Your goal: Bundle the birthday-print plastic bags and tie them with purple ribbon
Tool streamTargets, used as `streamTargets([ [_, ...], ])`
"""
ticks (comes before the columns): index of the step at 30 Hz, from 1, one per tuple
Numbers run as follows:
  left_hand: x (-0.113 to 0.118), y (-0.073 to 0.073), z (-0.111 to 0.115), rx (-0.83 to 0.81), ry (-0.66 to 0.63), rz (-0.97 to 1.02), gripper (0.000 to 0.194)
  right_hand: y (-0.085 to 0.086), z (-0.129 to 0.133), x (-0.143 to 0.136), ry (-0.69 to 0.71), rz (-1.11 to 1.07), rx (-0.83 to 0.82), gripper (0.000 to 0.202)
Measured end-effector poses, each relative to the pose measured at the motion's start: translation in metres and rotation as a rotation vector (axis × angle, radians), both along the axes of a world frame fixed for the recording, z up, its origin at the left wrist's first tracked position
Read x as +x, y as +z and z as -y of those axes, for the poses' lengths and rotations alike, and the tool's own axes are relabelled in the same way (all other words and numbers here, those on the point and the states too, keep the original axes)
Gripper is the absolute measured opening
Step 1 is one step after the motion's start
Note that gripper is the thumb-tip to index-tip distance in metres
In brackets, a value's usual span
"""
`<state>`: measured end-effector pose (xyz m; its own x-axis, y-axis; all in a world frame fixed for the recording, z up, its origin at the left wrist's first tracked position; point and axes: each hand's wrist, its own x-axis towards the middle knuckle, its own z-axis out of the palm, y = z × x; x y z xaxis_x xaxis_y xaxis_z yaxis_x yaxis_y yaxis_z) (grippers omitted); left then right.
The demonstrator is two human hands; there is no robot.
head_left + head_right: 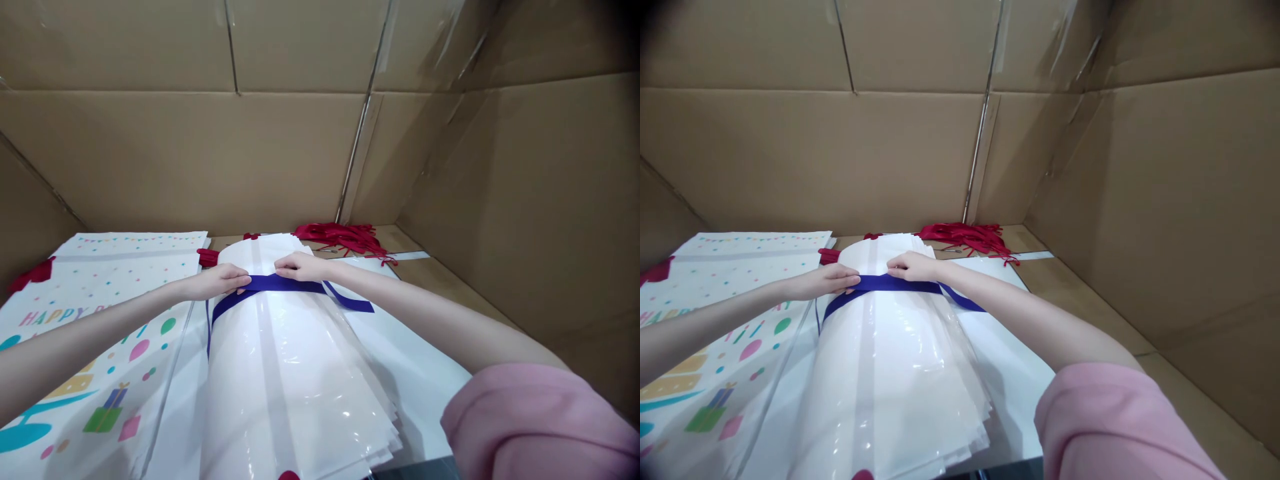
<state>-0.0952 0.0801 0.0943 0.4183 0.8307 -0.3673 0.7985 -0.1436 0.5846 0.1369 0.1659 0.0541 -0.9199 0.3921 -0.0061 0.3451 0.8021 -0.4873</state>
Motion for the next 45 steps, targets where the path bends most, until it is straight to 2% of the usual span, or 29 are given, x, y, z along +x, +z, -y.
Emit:
streamTargets([
  [9,-0.012,-0.016,0.003,-0.027,0.004,0.072,0.056,0.008,0.008,0.004,-0.019,0.027,0.052,0.034],
  [15,-0.015,-0.021,0.005,-0.040,0.016,0.117,0.056,0.013,0.011,0.004,-0.030,0.077,0.097,0.028],
  [19,-0.013,-0.020,0.007,-0.014,0.028,0.108,0.056,0.019,0.007,-0.004,0.012,0.148,0.126,0.017],
  [25,-0.011,-0.019,0.007,0.006,0.026,0.083,0.056,0.040,0.006,-0.026,0.067,0.324,0.128,0.003],
  [28,-0.011,-0.021,0.007,0.022,0.025,0.078,0.056,0.042,0.009,-0.029,0.061,0.368,0.138,0.008],
  [33,-0.009,-0.021,0.008,0.025,0.028,0.083,0.056,0.036,0.014,-0.020,0.017,0.348,0.171,0.016],
  [36,-0.007,-0.018,0.009,0.017,0.036,0.073,0.056,0.037,0.017,-0.019,-0.001,0.328,0.183,0.019],
  [39,-0.006,-0.013,0.008,-0.004,0.035,0.055,0.055,0.038,0.017,-0.020,0.023,0.305,0.171,0.032],
  [45,-0.009,-0.009,0.003,-0.022,0.003,0.046,0.055,0.023,0.013,-0.015,0.061,0.191,0.145,0.042],
])
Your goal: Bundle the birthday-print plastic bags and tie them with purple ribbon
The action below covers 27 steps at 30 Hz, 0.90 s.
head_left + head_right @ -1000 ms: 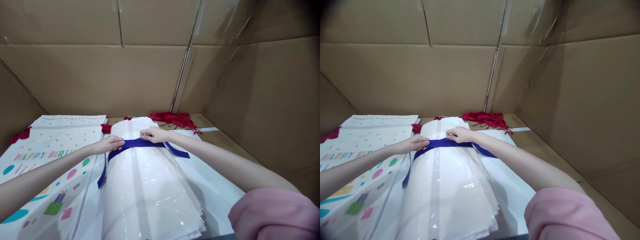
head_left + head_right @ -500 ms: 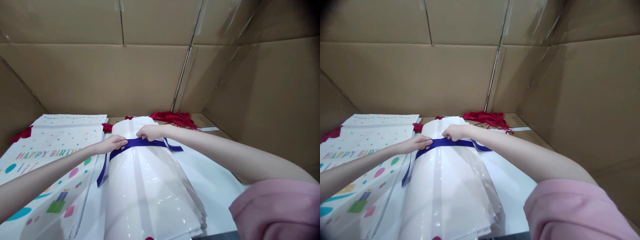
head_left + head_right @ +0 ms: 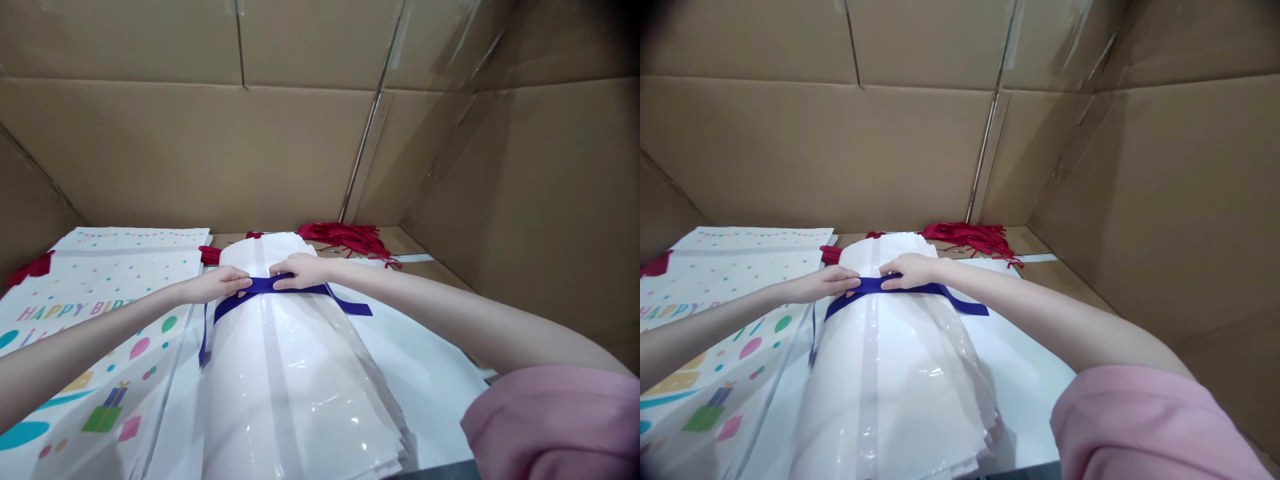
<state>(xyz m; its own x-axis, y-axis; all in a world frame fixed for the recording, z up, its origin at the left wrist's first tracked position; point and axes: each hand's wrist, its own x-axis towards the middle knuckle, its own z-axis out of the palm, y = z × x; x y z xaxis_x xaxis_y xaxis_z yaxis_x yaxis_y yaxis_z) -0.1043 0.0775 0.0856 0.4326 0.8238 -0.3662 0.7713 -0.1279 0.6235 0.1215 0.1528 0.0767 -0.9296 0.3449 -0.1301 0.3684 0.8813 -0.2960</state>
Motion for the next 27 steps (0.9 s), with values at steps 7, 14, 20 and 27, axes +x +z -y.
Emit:
streamTargets([
  [7,-0.009,-0.007,-0.007,-0.050,-0.031,0.045,0.057,-0.014,0.009,0.009,-0.044,-0.068,0.027,0.041],
  [14,-0.006,-0.002,-0.017,0.011,-0.040,0.053,0.053,-0.016,0.018,0.008,-0.098,-0.061,0.123,0.045],
  [20,-0.002,-0.008,-0.025,0.091,0.020,0.076,0.044,-0.024,0.030,0.009,-0.136,-0.108,0.288,0.038],
  [27,0.004,-0.012,-0.034,0.112,0.053,0.013,0.045,-0.038,0.033,0.010,-0.109,-0.212,0.519,0.038],
])
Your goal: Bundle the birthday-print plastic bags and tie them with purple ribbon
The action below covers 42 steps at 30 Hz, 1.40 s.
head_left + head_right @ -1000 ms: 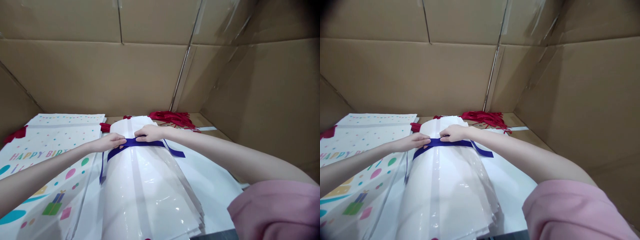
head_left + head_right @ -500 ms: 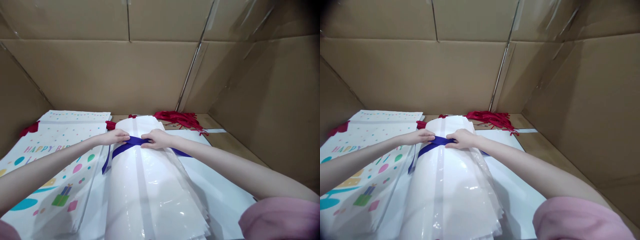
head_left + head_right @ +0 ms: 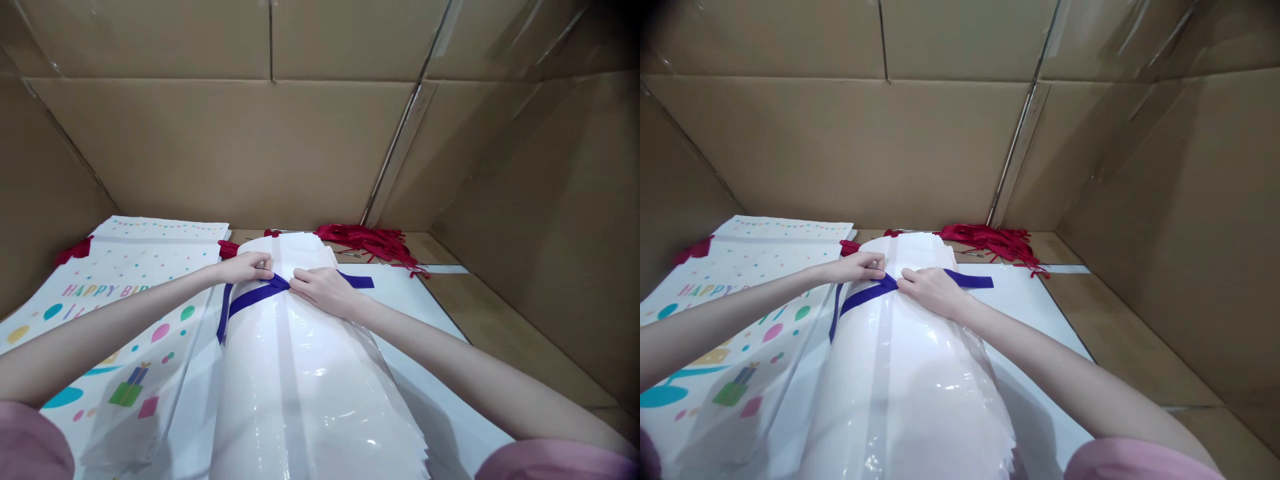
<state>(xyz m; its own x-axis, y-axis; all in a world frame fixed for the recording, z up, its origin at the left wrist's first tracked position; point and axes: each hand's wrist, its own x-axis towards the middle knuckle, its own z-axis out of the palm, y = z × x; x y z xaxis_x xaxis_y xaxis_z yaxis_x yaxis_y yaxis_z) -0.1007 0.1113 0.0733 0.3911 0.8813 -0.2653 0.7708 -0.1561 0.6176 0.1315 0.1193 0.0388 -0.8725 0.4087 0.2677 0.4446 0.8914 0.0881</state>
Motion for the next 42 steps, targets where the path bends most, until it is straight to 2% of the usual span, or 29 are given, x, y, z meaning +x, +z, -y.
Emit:
streamTargets([
  [8,0.006,0.006,0.001,-0.059,0.007,-0.075,0.043,-0.006,0.001,0.001,-0.052,0.004,0.010,0.037],
  [11,0.009,0.007,0.000,-0.091,0.017,-0.111,0.044,-0.005,0.003,0.001,-0.049,0.014,0.036,0.027],
  [14,0.011,0.007,-0.003,-0.103,0.030,-0.154,0.041,-0.002,0.003,0.001,-0.034,0.079,0.048,0.033],
  [18,0.012,0.008,-0.006,-0.099,0.030,-0.193,0.041,0.001,0.001,-0.002,-0.047,0.108,0.000,0.026],
  [22,0.010,0.009,-0.007,-0.082,0.022,-0.214,0.048,0.002,-0.007,-0.004,0.019,-0.034,-0.143,0.027],
  [27,-0.003,0.005,-0.008,0.032,0.072,-0.214,0.059,0.009,-0.019,-0.007,0.027,-0.181,-0.484,0.027],
  [30,-0.012,0.002,-0.001,0.195,0.150,-0.250,0.055,0.016,-0.025,-0.012,0.037,-0.101,-0.710,0.025],
  [33,-0.012,-0.003,0.018,0.567,0.230,-0.317,0.037,0.019,-0.032,-0.018,0.059,-0.036,-0.815,0.022],
  [35,-0.006,-0.007,0.036,0.845,0.178,-0.328,0.024,0.017,-0.036,-0.021,0.061,-0.018,-0.848,0.021],
  [36,-0.002,-0.009,0.046,0.969,0.100,-0.308,0.020,0.015,-0.039,-0.023,0.065,-0.007,-0.869,0.021],
  [37,0.002,-0.010,0.054,1.082,0.025,-0.285,0.020,0.014,-0.041,-0.024,0.072,0.005,-0.889,0.020],
  [39,0.008,-0.010,0.069,1.292,-0.007,-0.239,0.023,0.011,-0.044,-0.024,0.088,0.024,-0.925,0.020],
  [42,0.010,-0.003,0.082,1.454,0.167,-0.251,0.023,0.011,-0.046,-0.024,0.105,0.033,-0.959,0.019],
])
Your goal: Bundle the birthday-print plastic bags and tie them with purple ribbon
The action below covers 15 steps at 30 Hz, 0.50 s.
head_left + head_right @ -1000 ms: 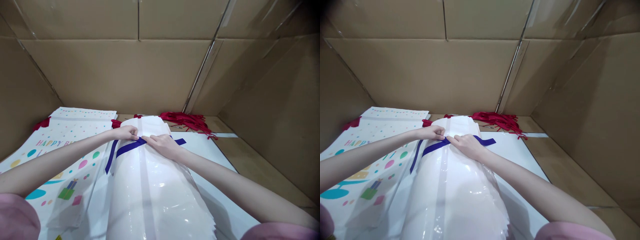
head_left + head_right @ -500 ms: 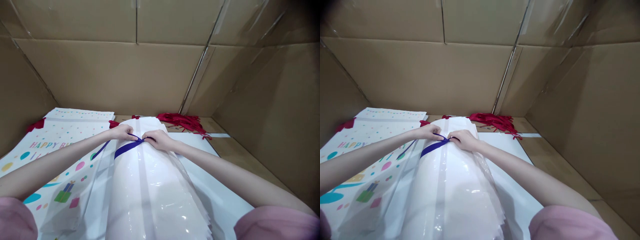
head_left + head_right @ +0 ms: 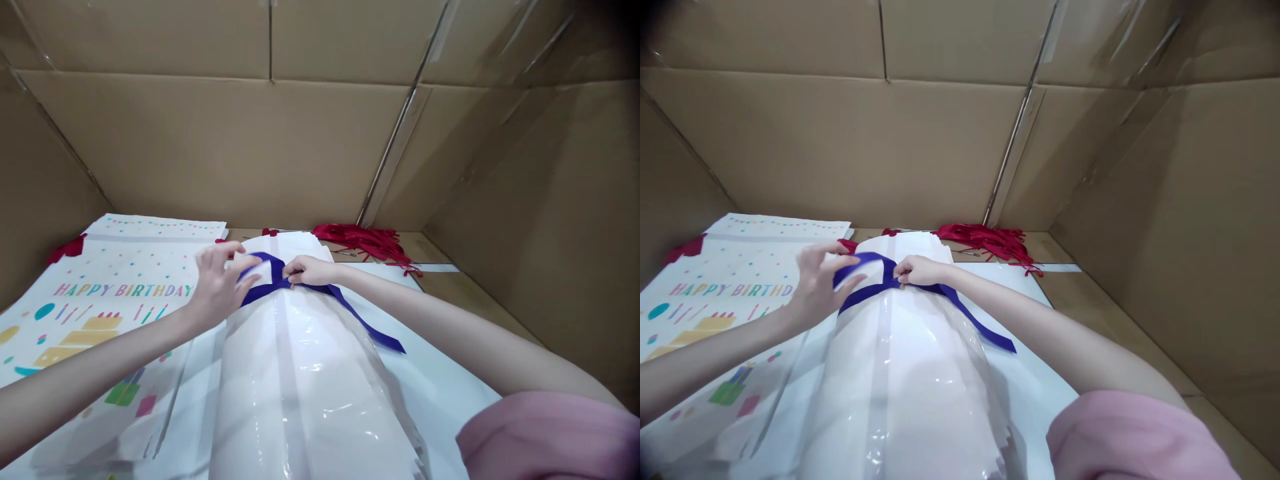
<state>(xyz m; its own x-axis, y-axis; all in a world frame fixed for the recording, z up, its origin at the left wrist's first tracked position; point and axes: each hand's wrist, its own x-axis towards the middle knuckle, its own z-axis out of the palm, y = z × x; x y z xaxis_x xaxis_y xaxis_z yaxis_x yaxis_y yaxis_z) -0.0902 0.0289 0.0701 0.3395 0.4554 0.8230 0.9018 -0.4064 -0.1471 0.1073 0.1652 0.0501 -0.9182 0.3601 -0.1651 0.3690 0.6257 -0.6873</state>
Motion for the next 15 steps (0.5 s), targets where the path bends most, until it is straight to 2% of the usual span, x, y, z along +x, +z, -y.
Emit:
streamTargets([
  [1,0.000,0.002,0.003,0.030,0.024,-0.005,0.020,0.000,0.000,0.000,0.003,-0.001,-0.007,0.019],
  [3,0.001,0.004,0.008,-0.004,-0.021,-0.119,0.012,0.002,0.000,0.000,0.006,-0.002,-0.021,0.019],
  [5,0.004,0.001,0.009,-0.161,-0.105,-0.261,0.009,0.003,0.001,0.000,0.007,-0.002,-0.033,0.019],
  [7,0.010,-0.006,0.008,-0.317,-0.132,-0.313,0.017,0.004,0.001,0.000,0.007,0.001,-0.043,0.018],
  [11,0.022,-0.019,0.001,-0.485,-0.064,-0.212,0.028,0.005,0.001,0.000,0.012,0.012,-0.064,0.018],
  [15,0.030,-0.015,0.001,-0.672,0.039,-0.137,0.037,0.007,0.002,0.001,0.025,0.029,-0.078,0.014],
])
